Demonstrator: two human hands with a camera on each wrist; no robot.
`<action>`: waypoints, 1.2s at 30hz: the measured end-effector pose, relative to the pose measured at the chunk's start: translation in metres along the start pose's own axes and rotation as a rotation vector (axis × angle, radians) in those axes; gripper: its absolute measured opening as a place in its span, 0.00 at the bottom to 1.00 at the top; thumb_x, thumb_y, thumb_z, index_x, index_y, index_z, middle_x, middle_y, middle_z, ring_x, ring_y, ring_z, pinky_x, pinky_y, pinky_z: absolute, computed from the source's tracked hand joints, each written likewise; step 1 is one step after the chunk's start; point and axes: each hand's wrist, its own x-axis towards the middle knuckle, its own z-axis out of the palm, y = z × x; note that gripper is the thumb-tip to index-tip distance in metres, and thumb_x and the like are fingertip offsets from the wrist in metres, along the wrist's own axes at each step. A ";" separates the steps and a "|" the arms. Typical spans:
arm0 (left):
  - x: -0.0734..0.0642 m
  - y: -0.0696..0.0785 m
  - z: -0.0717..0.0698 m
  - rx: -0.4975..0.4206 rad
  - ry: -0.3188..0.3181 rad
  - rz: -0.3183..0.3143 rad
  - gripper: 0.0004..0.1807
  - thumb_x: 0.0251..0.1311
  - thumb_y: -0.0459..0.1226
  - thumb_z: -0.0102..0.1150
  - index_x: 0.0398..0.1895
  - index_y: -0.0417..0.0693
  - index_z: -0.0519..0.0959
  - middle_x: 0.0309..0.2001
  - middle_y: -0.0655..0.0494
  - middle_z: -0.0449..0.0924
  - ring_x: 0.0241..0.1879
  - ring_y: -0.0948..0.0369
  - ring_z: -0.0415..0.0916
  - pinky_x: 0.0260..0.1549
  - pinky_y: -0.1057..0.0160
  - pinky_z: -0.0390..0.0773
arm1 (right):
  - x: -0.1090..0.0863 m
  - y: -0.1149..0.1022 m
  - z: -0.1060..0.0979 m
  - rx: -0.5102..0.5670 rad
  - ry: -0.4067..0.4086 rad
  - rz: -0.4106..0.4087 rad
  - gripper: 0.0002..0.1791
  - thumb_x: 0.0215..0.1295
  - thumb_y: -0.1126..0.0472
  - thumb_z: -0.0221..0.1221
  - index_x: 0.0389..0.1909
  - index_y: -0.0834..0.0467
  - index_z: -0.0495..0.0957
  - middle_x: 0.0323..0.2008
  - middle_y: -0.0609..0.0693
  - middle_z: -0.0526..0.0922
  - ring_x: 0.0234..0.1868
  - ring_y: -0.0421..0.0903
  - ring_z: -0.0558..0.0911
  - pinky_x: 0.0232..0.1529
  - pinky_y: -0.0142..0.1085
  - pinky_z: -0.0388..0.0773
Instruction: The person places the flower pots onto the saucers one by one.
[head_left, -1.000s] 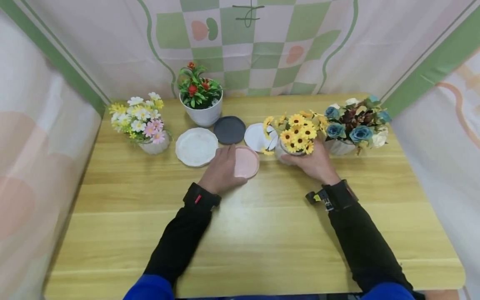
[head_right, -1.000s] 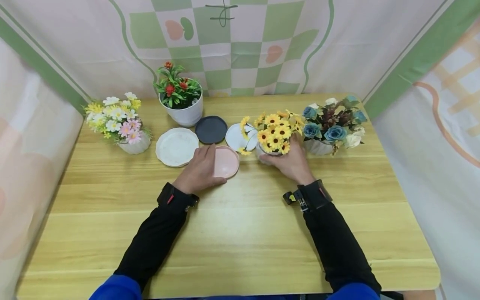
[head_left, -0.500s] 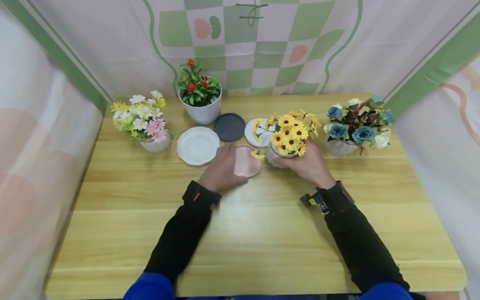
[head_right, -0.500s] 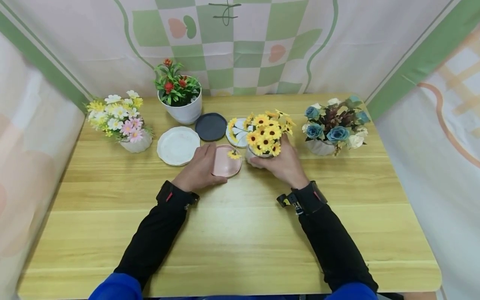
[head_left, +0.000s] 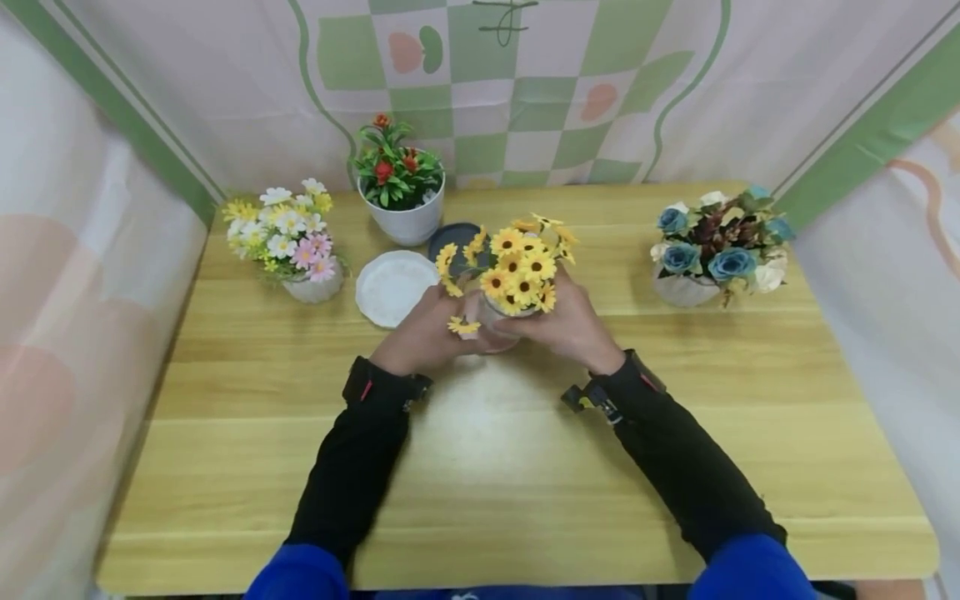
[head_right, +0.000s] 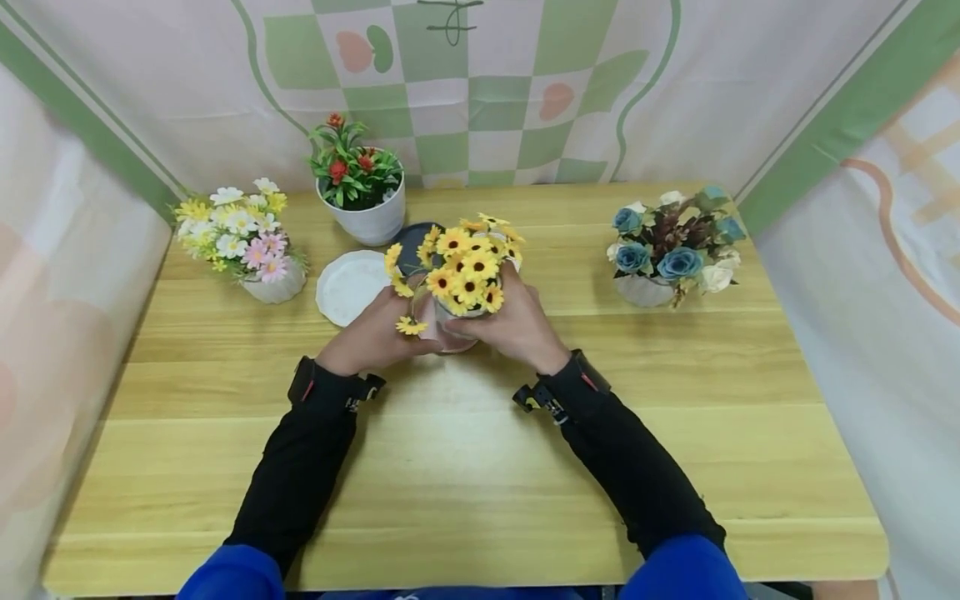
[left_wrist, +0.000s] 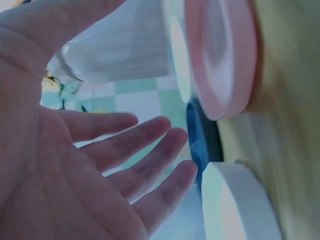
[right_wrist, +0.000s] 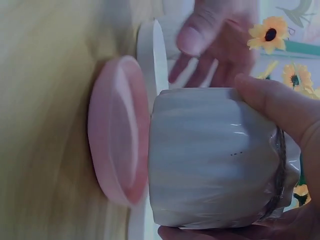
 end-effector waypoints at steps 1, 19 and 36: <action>-0.001 0.001 -0.002 0.010 -0.006 0.005 0.27 0.61 0.45 0.77 0.62 0.48 0.83 0.56 0.50 0.88 0.55 0.53 0.83 0.68 0.48 0.74 | 0.001 0.000 0.003 0.008 -0.005 -0.002 0.57 0.44 0.54 0.86 0.76 0.40 0.66 0.70 0.43 0.76 0.72 0.48 0.76 0.76 0.55 0.72; 0.003 0.004 0.003 -0.007 -0.094 -0.140 0.35 0.61 0.40 0.75 0.70 0.44 0.71 0.79 0.42 0.60 0.62 0.50 0.79 0.72 0.52 0.76 | 0.001 0.010 0.025 -0.070 -0.049 0.052 0.58 0.48 0.54 0.83 0.78 0.55 0.62 0.72 0.58 0.75 0.70 0.57 0.79 0.71 0.52 0.79; -0.002 0.016 0.024 0.052 -0.023 -0.161 0.45 0.61 0.37 0.75 0.82 0.51 0.65 0.84 0.33 0.48 0.81 0.38 0.56 0.81 0.45 0.63 | -0.007 0.015 0.028 -0.147 -0.128 -0.034 0.63 0.53 0.57 0.80 0.85 0.53 0.51 0.83 0.58 0.57 0.81 0.58 0.64 0.83 0.53 0.60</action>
